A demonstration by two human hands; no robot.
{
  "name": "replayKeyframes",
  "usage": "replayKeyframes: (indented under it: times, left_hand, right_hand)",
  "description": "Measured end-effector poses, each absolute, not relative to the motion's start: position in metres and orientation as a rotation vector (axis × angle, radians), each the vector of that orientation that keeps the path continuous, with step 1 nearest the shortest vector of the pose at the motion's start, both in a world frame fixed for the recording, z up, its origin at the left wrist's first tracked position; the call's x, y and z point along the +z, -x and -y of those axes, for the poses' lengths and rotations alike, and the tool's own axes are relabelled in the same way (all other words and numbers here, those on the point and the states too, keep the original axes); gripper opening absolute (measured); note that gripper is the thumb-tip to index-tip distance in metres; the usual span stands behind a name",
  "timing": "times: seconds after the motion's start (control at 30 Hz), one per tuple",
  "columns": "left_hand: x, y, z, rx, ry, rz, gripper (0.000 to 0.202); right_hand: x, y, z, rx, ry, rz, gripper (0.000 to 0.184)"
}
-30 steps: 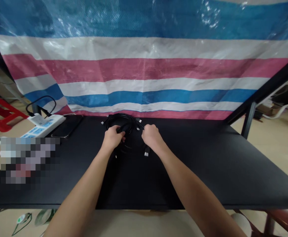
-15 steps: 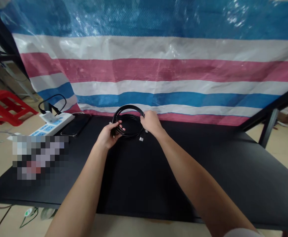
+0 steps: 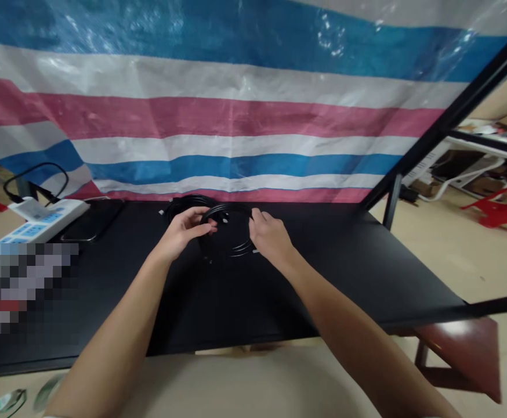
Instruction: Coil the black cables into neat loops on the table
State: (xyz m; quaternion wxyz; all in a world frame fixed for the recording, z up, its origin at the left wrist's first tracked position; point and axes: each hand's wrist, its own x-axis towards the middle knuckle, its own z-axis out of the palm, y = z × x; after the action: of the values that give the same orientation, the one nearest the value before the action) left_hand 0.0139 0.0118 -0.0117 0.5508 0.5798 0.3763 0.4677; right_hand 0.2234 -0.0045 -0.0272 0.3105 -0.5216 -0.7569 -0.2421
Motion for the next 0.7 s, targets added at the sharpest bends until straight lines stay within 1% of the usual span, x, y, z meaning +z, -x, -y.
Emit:
replayKeyframes:
  times: [0.07,0.13,0.23,0.3,0.33,0.43,0.5,0.57,0.63,0.7]
  left_hand:
    - [-0.013,-0.022,-0.009,1.074,-1.43,-0.931,0.025]
    - [-0.015,-0.028,-0.007,1.069,-1.498,-1.025,0.02]
    - [-0.017,-0.03,-0.004,1.144,-1.7,-1.144,0.013]
    - [-0.017,-0.027,-0.003,1.172,-1.905,-1.186,0.006]
    - [-0.017,-0.025,-0.003,1.172,-1.995,-1.194,0.006]
    - [-0.016,-0.022,-0.005,1.192,-2.147,-1.212,0.016]
    - [-0.018,-0.022,-0.007,1.218,-2.18,-1.244,0.023]
    - [-0.02,-0.023,-0.009,1.225,-2.197,-1.267,0.028]
    - [-0.021,-0.025,-0.01,1.21,-2.215,-1.251,0.031]
    - [-0.022,-0.025,-0.01,1.187,-2.238,-1.22,0.035]
  right_hand:
    - [-0.026,-0.223,0.009,-0.62,1.377,1.999,0.03]
    - [-0.024,-0.222,0.011,-0.559,1.383,1.974,0.026]
    - [-0.019,-0.223,0.01,-0.36,1.367,1.938,0.019]
    - [-0.015,-0.223,0.009,-0.107,1.322,1.942,0.016]
    - [-0.013,-0.222,0.009,0.063,1.291,1.938,0.015]
    - [-0.007,-0.22,0.009,0.639,1.175,1.863,0.013]
    - [-0.004,-0.218,0.008,0.959,1.102,1.819,0.02]
    - [-0.004,-0.217,0.006,1.164,1.06,1.801,0.028]
    - [-0.006,-0.215,0.001,1.258,1.014,1.758,0.037]
    - [-0.01,-0.214,-0.005,1.257,0.966,1.692,0.049]
